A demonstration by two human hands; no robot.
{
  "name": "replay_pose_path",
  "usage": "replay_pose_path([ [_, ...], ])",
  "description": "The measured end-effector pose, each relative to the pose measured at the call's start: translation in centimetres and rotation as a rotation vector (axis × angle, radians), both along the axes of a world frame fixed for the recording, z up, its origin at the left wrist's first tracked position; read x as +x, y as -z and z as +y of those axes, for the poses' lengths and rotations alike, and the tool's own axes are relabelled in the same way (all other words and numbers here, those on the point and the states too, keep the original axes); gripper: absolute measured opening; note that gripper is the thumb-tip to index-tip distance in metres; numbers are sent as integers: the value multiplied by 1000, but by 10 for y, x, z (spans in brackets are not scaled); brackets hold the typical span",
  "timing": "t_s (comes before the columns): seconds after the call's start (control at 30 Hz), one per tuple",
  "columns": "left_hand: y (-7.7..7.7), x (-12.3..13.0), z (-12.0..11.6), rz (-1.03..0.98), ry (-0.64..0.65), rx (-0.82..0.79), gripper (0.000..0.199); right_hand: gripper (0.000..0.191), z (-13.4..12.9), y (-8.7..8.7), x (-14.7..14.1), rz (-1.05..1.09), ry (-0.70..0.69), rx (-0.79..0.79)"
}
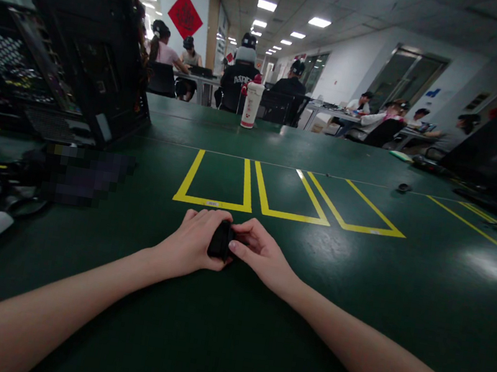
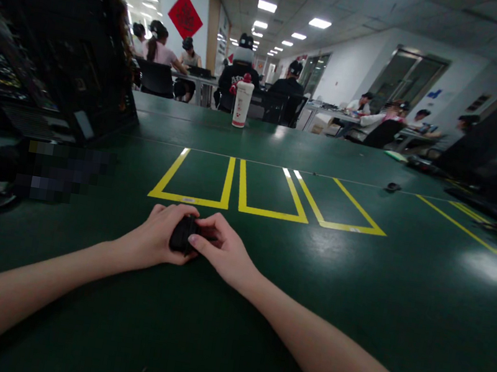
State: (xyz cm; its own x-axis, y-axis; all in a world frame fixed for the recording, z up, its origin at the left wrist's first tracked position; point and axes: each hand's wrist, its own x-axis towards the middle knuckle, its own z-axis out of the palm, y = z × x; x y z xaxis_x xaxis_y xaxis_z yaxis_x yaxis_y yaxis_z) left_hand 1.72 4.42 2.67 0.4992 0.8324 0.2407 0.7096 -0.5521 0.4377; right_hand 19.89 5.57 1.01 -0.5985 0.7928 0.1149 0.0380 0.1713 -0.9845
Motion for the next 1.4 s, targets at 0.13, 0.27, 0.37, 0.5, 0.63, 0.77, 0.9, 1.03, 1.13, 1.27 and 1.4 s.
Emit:
replay_pose_path([
  [0.13,-2,0,-1,-13,-2,-22,51,22,0,-2,-1,-30,29,0],
  [0.27,-2,0,0,-16,-3,-31,51,26,0,-4,1,-80,35,-8],
  [0.37,0,-1,0,-12,-7,-20,51,25,0,-2,2,-54,-10,2],
  [0.5,1,0,1,9,-19,-1,54,30,1,2,2,-27,-13,43],
  [0.63,1,0,1,-4,-10,10,52,20,1,4,0,12,-4,47],
  [0.77,1,0,0,-8,-7,-5,51,24,0,1,-1,-26,23,41],
  [0.9,0,0,0,-10,-15,-20,51,27,-1,-3,0,-89,24,30],
  [1.03,-2,0,0,-9,-11,-29,51,26,0,-3,2,-55,-24,24],
  [1.13,-2,0,-1,-10,-12,-36,52,29,0,-2,2,-45,-18,31],
  [1.27,-2,0,-1,-14,-11,-34,50,20,-1,0,0,1,-15,11],
  [1.4,-2,1,-1,0,-15,-23,50,22,0,0,-1,-12,11,22],
])
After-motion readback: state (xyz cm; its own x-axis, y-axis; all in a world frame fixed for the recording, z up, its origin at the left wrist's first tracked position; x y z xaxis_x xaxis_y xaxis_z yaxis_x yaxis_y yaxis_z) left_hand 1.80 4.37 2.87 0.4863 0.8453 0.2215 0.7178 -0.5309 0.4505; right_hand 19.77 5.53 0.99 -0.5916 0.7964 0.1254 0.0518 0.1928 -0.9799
